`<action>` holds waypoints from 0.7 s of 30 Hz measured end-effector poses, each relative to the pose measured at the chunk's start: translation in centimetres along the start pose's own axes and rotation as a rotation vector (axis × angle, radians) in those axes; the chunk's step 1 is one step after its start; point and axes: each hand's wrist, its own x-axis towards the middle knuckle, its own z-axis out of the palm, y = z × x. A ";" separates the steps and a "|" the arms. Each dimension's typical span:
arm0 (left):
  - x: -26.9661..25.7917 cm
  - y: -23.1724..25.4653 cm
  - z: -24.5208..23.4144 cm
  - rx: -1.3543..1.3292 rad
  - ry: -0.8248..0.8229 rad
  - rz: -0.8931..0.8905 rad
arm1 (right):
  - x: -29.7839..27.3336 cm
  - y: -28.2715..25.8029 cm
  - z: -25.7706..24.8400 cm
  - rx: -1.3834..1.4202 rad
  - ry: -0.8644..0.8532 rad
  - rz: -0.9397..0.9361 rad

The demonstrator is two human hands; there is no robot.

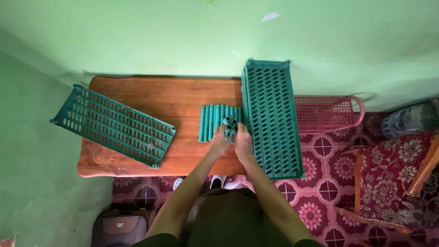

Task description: The person assembles a green plastic rack by inserting cylindrical legs into the corners of a perforated panel on a wooden table. The person repeatedly picks up legs, aligns them with the holes, and pushes them into place, then flips the panel to insert legs on the opposite side.

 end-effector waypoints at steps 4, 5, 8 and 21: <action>-1.1 0.8 -1.7 -0.016 0.028 0.005 | -0.8 -2.3 -1.7 0.003 0.086 -0.094; -1.4 1.1 -2.4 -0.020 0.033 -0.005 | -1.3 -3.2 -1.9 -0.023 0.146 -0.109; -3.2 1.3 -5.2 -0.159 -0.020 -0.172 | -2.6 -5.8 -1.9 -0.066 0.253 -0.165; -11.0 -9.7 -21.4 0.396 0.497 0.204 | -7.4 -14.7 6.2 0.104 -0.017 -0.281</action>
